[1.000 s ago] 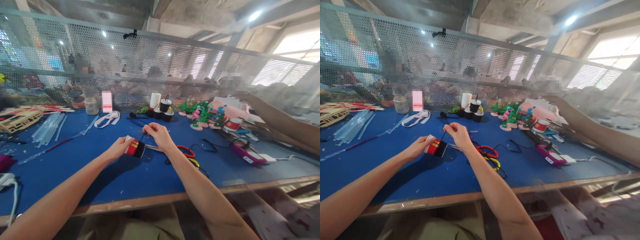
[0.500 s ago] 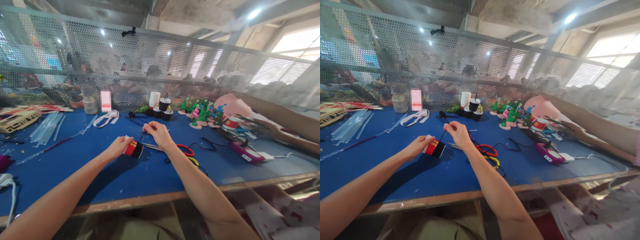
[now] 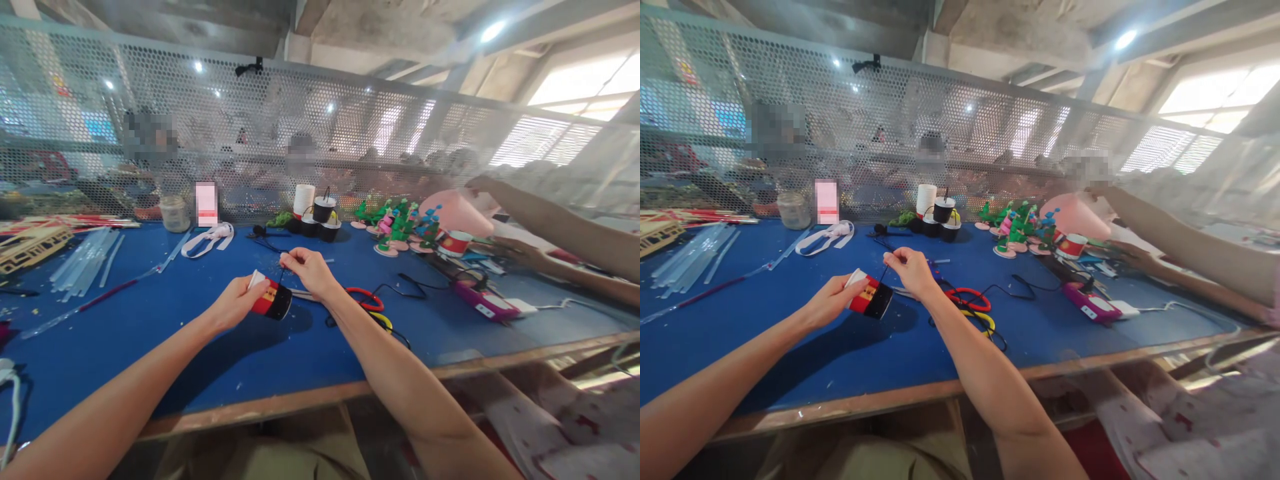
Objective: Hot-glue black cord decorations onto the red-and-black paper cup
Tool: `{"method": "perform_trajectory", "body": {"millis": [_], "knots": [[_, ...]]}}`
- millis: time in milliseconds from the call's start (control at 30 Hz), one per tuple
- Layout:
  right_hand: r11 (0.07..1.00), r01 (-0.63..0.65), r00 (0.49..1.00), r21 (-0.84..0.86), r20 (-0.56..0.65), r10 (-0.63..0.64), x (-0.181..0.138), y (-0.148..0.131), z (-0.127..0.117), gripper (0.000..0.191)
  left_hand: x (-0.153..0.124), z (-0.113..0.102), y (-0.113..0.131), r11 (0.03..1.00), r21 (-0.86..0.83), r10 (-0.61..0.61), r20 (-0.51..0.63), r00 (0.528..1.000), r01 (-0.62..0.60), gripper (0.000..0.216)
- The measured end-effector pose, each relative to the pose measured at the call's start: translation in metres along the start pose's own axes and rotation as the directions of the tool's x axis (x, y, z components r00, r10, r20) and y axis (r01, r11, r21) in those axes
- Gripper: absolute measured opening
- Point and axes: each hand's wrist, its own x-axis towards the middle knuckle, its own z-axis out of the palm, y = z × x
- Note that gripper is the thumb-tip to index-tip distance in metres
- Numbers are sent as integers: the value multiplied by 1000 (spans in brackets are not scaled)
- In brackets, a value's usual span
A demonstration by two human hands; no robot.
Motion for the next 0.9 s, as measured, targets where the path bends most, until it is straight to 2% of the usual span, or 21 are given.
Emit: {"method": "perform_trajectory", "body": {"millis": [567,900], "knots": [[997,-40,994,-64,96,46,-6,-7,6,20,-4,-2,-4,996,-11,89,9,996,-89,34],[993,-75,982,-86,169,89,-8,-2,10,23,-5,-1,-4,995,-63,70,-27,997,-71,33]]}}
